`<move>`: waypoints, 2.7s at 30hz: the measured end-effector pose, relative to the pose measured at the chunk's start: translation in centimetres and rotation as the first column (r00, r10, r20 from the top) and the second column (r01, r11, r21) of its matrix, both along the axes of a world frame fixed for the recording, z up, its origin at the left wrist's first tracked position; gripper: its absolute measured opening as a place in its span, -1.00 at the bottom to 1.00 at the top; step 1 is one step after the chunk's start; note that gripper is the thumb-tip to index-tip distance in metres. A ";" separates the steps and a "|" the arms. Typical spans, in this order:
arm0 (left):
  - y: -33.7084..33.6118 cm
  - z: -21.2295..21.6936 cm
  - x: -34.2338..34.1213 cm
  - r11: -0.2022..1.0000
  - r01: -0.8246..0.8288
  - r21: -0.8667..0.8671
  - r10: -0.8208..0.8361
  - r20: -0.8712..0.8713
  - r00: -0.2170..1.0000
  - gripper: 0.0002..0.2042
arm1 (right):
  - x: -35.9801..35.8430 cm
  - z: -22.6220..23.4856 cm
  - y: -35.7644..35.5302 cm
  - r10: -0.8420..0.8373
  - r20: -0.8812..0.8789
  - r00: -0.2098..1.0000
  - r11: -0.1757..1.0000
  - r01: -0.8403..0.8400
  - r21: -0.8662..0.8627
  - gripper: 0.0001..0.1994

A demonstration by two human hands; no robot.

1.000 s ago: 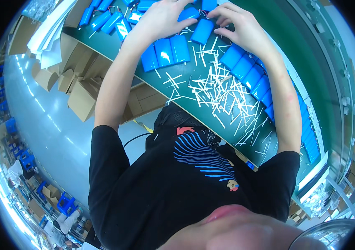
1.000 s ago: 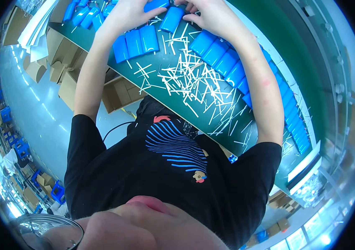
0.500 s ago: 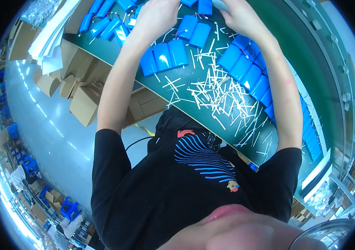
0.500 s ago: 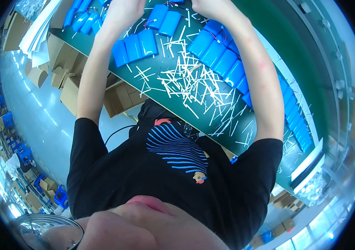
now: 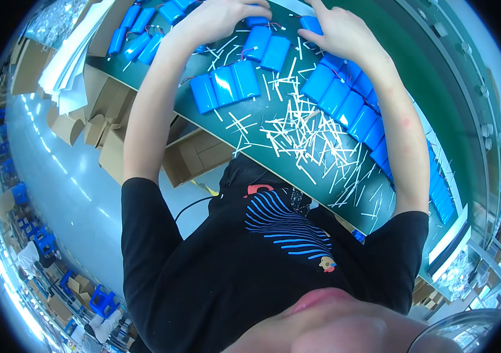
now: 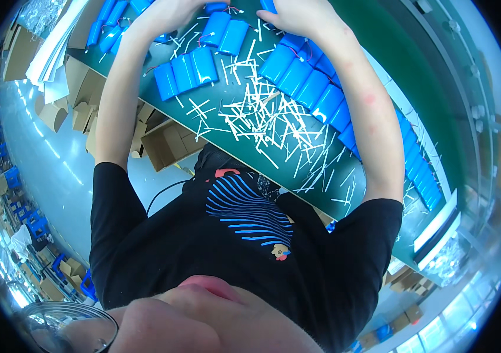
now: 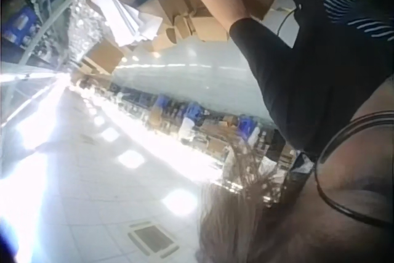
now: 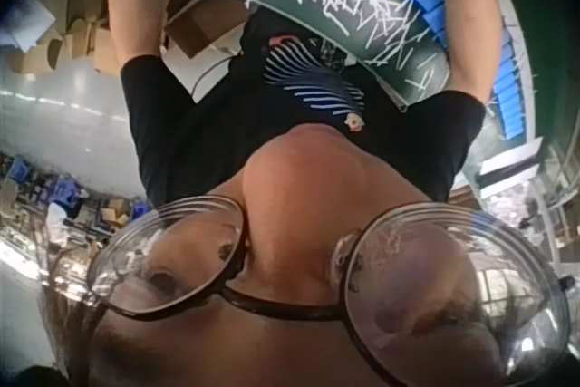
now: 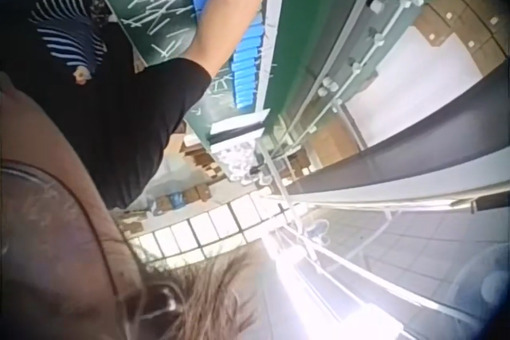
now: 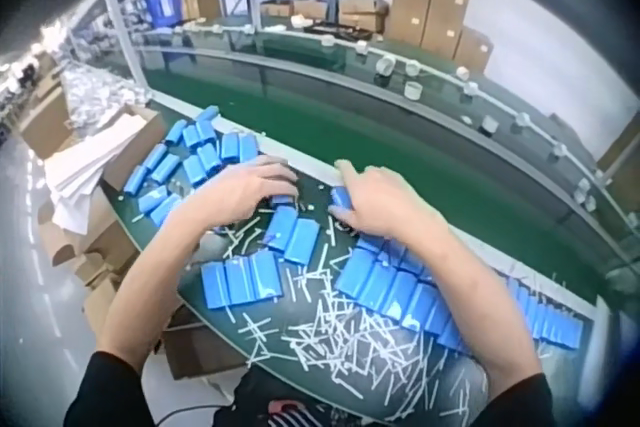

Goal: Arrange blue battery cells into neat rows on a green anti-static workbench.

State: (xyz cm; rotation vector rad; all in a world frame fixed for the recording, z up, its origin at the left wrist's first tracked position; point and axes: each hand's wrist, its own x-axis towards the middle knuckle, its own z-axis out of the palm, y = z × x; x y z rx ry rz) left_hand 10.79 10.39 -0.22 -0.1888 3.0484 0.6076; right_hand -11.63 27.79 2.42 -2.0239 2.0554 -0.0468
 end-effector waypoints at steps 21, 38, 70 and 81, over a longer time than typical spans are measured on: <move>2.4 1.1 5.2 0.986 -0.083 0.145 0.093 -0.063 0.994 -0.31 | 3.1 0.7 4.1 0.085 0.129 0.988 0.984 -0.063 -0.169 -0.47; 6.6 0.0 8.4 0.962 -0.260 -0.085 0.219 -0.330 0.918 -0.43 | 11.0 -6.6 3.2 -0.053 -0.198 0.979 0.808 -0.075 -0.584 -0.28; 16.6 -4.8 13.4 0.856 -0.510 -0.087 0.394 -0.530 0.751 -0.15 | 10.8 -4.2 -2.2 0.100 0.088 0.991 0.961 -0.073 -0.266 -0.25; 17.1 -4.2 13.0 0.847 -0.526 -0.081 0.415 -0.518 0.748 -0.15 | 10.2 -6.2 -2.4 0.047 -0.221 0.974 0.797 -0.170 -0.579 -0.31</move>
